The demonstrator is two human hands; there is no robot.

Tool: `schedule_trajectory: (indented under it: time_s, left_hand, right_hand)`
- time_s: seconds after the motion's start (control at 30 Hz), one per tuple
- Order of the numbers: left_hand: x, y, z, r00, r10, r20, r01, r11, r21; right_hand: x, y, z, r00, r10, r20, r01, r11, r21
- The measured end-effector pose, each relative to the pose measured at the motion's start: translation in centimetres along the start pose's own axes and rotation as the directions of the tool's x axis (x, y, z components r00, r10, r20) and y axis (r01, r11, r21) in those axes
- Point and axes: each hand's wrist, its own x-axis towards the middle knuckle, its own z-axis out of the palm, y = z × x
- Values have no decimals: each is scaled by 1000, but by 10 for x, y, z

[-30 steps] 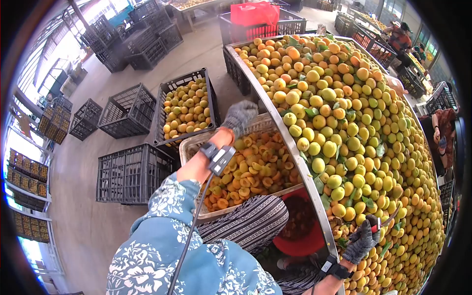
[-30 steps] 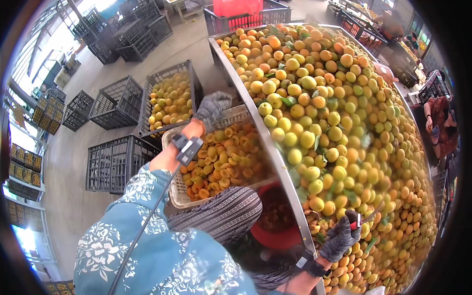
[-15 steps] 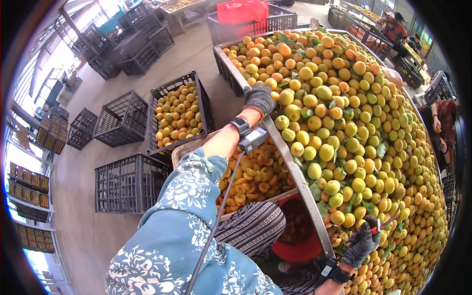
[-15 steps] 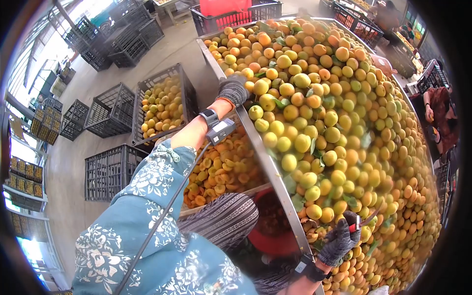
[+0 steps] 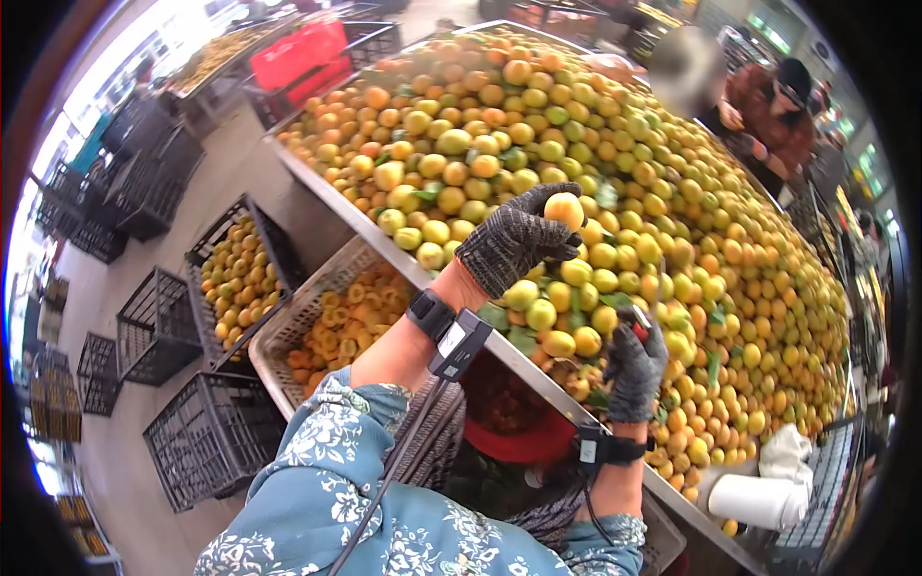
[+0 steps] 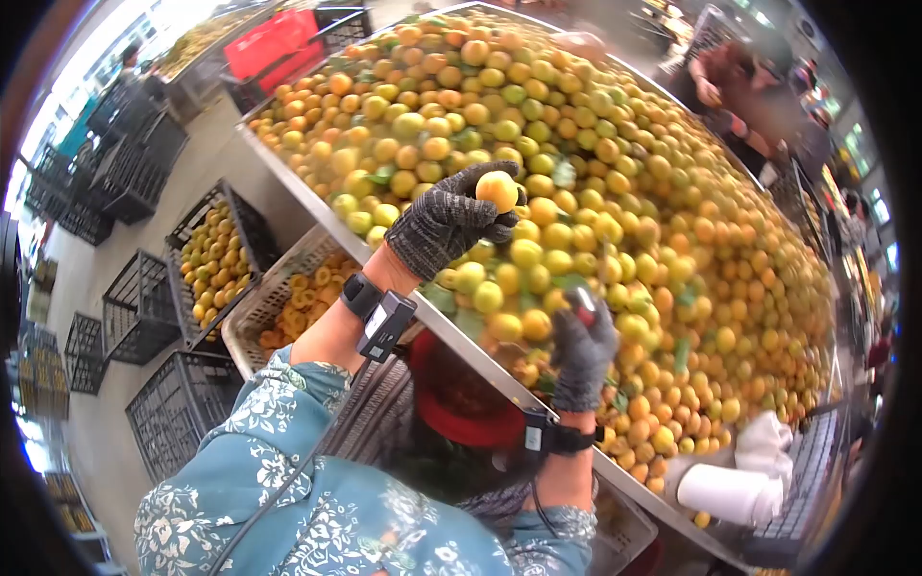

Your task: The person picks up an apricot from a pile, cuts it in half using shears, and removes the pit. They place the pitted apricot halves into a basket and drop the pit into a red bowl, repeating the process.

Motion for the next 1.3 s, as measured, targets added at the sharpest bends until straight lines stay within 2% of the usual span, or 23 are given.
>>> schedule_trajectory:
  time_s: [0.1,0.17,0.27,0.37,0.47,0.53,0.67,0.7,0.77,0.83,0.87,0.97,1.1,1.17,1.23,1.3]
  left_hand:
    - [12,-38,28,999,14,52,-9,996,-93]
    - [16,-59,44,1000,7,30,-5,997,-83]
    - [19,-82,54,999,-41,34,43,997,-62]
    - [24,-102,52,999,-39,26,41,997,-62]
    - [27,-107,50,997,-36,69,36,999,-5]
    - [28,-103,57,997,55,62,-66,977,202]
    - [30,-100,63,995,78,59,-95,925,367]
    - [32,-101,62,996,67,67,-86,938,335]
    - [32,-98,61,998,24,50,-43,908,418]
    - [32,-99,61,998,24,66,-45,940,339]
    - [32,-99,60,997,16,73,-37,954,297]
    - [30,-99,63,997,-51,62,40,985,165]
    - [29,-99,68,993,-86,81,75,988,132]
    - [29,-102,68,997,-72,38,65,984,165]
    - [29,-106,65,996,-80,41,73,984,160]
    - [30,-108,64,994,-96,48,89,987,133]
  right_hand:
    - [-1,-7,-10,996,-91,-7,91,992,83]
    - [0,-6,-21,992,-112,-53,117,989,94]
    - [-15,-22,-24,992,-122,-38,126,983,131]
    - [-29,-31,-25,991,-103,80,89,981,171]
    - [-37,-33,-24,998,-51,46,47,994,94]
    - [-38,-35,-26,999,-11,47,9,999,50]
    - [-39,-37,-21,1000,20,21,-21,998,62]
    - [-38,-37,-22,998,62,23,-63,996,56]
    - [-36,-34,-22,1000,-15,21,15,1000,-11]
    - [-36,-31,-23,1000,22,11,-23,999,42]
    - [-36,-27,-21,998,-50,-25,51,998,39]
    - [-33,-25,-22,999,-39,-1,38,992,121]
    - [-33,-26,-22,1000,-24,-11,25,990,136]
    - [-32,-21,-24,999,-29,-20,32,987,158]
    - [-31,-21,-25,1000,15,-8,-13,989,146]
    - [-30,-16,-25,1000,-18,-24,21,992,122]
